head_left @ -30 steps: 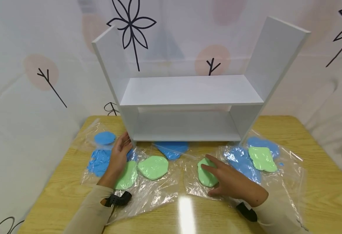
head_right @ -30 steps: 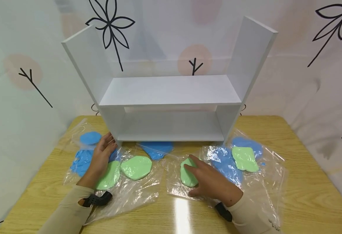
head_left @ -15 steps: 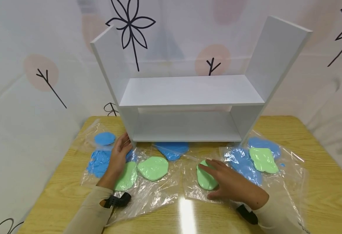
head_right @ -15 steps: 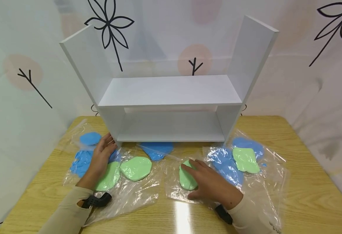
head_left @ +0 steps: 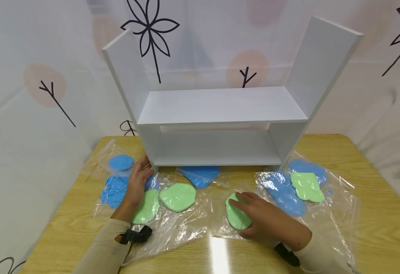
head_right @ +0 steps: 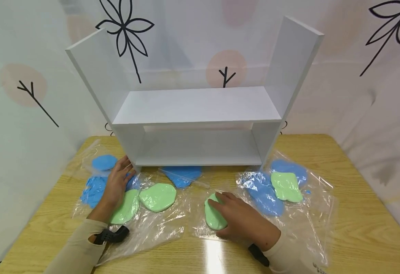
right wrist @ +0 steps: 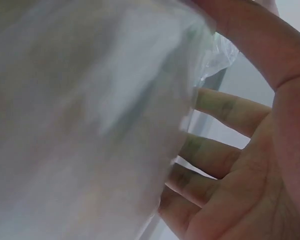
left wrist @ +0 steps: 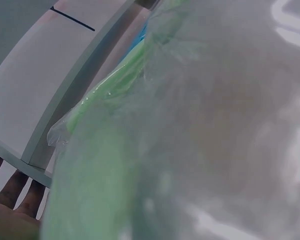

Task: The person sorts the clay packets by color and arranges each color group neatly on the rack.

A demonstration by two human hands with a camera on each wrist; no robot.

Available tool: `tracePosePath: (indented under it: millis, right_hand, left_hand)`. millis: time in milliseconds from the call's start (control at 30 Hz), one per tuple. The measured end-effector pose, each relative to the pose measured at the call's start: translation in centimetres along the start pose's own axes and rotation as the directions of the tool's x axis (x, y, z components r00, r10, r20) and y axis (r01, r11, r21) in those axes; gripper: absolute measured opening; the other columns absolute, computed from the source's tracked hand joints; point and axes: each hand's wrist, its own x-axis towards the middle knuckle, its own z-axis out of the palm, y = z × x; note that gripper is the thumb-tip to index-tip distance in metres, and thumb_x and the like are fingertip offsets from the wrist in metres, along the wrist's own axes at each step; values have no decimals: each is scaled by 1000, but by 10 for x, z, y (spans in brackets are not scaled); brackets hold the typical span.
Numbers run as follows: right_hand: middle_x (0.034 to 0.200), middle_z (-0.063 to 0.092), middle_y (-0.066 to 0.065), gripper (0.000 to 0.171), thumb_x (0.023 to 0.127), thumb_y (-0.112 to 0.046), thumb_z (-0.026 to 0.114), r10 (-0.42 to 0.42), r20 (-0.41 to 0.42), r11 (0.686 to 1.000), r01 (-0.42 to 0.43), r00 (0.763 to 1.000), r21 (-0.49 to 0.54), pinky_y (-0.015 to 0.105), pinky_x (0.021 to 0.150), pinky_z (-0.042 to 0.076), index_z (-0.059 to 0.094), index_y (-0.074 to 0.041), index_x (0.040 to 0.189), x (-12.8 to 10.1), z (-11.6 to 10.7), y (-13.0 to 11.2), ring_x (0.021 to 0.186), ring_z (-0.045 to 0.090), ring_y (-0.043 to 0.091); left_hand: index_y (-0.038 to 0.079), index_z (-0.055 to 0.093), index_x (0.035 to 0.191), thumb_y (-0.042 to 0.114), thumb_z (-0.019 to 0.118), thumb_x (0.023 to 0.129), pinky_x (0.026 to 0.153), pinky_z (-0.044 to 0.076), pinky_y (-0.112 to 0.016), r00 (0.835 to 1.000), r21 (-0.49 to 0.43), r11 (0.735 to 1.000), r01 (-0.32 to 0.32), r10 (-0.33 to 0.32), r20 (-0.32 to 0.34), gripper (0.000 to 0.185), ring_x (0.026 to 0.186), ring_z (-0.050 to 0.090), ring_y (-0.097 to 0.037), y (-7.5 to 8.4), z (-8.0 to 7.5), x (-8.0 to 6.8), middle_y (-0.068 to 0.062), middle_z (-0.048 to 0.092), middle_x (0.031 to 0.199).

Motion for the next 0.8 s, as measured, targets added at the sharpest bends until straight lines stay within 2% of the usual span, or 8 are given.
tracePosePath:
  millis: [267,367,567,667,800]
  right_hand:
    - [149,49,18,78,72,-35,85,-7,14,1000,7,1000,7,63,100,48,56,-7,139,-1,1,-5,137,45,44]
    - [145,54,18,69,75,-36,83,-32,12,999,32,999,-6,58,98,52,61,-8,133,-1,-1,-5,132,51,42]
    - [121,70,8,36,84,-25,75,-159,-62,986,156,985,-56,40,85,59,71,-10,116,1,-6,-4,110,67,26]
    - [114,73,2,24,92,-21,69,-197,-103,980,191,975,-61,38,83,60,72,-12,114,2,-8,-4,104,69,20]
    - [114,74,-1,21,99,-20,61,-204,-137,978,197,969,-63,40,84,60,73,-14,116,2,-11,-6,104,71,19]
  left_hand:
    - [5,24,157,6,31,104,123,24,-52,1000,-7,1000,-7,7,4,54,148,29,-32,0,0,0,-16,29,161]
    - [4,23,157,6,30,104,123,24,-53,1000,-9,1000,-8,8,4,54,149,28,-33,0,0,0,-17,28,161]
    - [5,24,157,6,32,104,123,23,-53,1000,-3,1000,-10,10,6,54,148,29,-33,0,1,-2,-16,29,161]
    - [7,25,157,7,34,104,123,24,-52,1000,10,1000,-14,14,9,54,149,29,-32,1,1,-2,-14,29,161]
    - [7,25,158,8,34,105,123,24,-53,1000,36,999,-16,16,11,53,149,28,-32,1,1,-2,-14,29,162]
